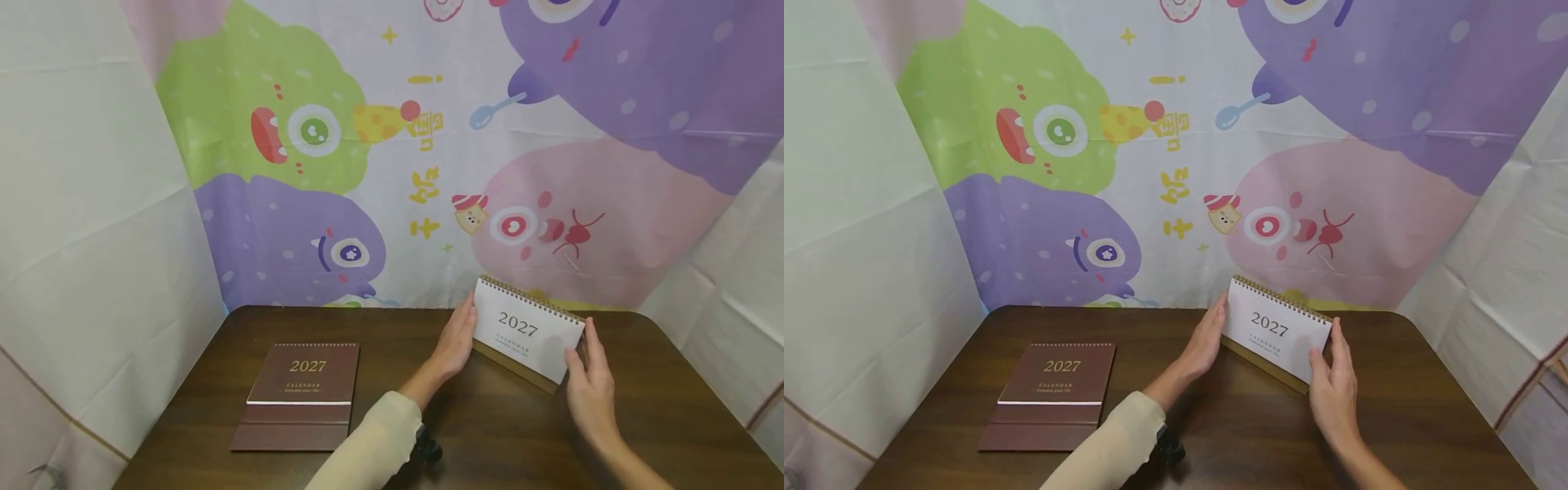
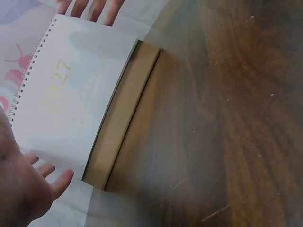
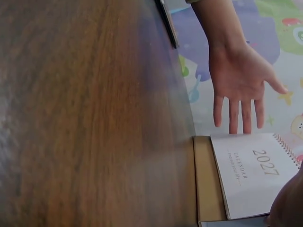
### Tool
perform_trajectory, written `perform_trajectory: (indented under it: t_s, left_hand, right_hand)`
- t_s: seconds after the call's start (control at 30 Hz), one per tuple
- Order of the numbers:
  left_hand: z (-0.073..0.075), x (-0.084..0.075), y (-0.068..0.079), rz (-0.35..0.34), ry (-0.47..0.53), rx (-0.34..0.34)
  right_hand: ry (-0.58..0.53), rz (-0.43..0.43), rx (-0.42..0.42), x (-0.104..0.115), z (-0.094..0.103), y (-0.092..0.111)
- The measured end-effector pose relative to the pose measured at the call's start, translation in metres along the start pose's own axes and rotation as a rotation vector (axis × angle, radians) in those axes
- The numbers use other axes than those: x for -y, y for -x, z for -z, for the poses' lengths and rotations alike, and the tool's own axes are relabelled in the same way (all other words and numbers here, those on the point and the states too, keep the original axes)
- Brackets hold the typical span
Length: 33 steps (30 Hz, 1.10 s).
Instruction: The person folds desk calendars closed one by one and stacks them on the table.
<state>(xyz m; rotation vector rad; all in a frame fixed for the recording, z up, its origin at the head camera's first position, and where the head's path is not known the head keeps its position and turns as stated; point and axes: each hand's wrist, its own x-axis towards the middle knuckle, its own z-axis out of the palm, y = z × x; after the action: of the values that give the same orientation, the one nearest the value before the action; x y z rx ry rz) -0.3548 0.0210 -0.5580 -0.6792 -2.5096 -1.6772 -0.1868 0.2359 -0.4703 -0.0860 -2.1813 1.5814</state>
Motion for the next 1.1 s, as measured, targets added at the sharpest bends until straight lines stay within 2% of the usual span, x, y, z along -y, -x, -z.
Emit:
perform_trajectory:
  t_s: [0.03,0.13,0.23,0.27,0.3,0.4,0.47,0.57,0.63,0.7,0.77,0.83,0.87,1.07,1.1]
  left_hand:
    - [0.002,-0.012,0.008,-0.013,-0.03,-0.013]
    - [0.001,-0.016,0.014,-0.018,-0.052,-0.037]
    - [-0.002,-0.016,0.018,0.004,-0.089,-0.036]
    - [-0.005,-0.005,0.013,0.022,-0.071,-0.028]
    - [-0.005,-0.004,0.013,0.028,-0.079,-0.022]
    - [-0.006,-0.003,0.016,0.03,-0.081,-0.016]
    - [-0.005,-0.007,0.019,0.007,-0.083,-0.029]
    - [0.005,-0.026,0.028,-0.019,-0.08,-0.036]
    - [0.014,-0.046,0.036,-0.035,-0.088,-0.031]
    - [0.026,-0.071,0.046,-0.026,-0.075,-0.006]
    - [0.033,-0.088,0.052,-0.017,-0.086,0.004]
    - [0.039,-0.103,0.058,0.003,-0.049,0.02]
    - [0.039,-0.103,0.058,0.006,-0.039,0.02]
    - [0.019,-0.056,0.037,-0.019,-0.02,-0.008]
    - [0.017,-0.054,0.036,-0.02,-0.019,-0.009]
  right_hand:
    - [-0.008,0.0,-0.001,-0.001,0.0,-0.001]
    - [-0.019,-0.004,-0.01,-0.002,-0.001,-0.004]
    - [-0.038,-0.013,-0.018,-0.003,-0.001,-0.007]
    - [-0.044,-0.018,-0.021,-0.004,-0.001,-0.008]
    - [-0.051,-0.022,-0.023,-0.003,-0.001,-0.01]
    - [-0.07,-0.032,-0.025,-0.003,-0.002,-0.013]
    - [-0.075,-0.038,-0.026,-0.002,-0.002,-0.015]
    - [-0.077,-0.042,-0.019,-0.001,-0.002,-0.018]
    - [-0.065,-0.043,-0.009,-0.001,-0.001,-0.018]
    - [-0.041,-0.044,0.005,-0.002,0.001,-0.018]
    - [-0.012,-0.032,0.023,-0.002,0.002,-0.017]
    - [0.007,-0.017,0.035,-0.001,0.003,-0.015]
    - [0.008,-0.011,0.041,-0.001,0.003,-0.015]
    - [0.008,-0.014,0.09,0.003,0.002,-0.01]
    - [0.014,-0.016,0.096,0.004,0.002,-0.01]
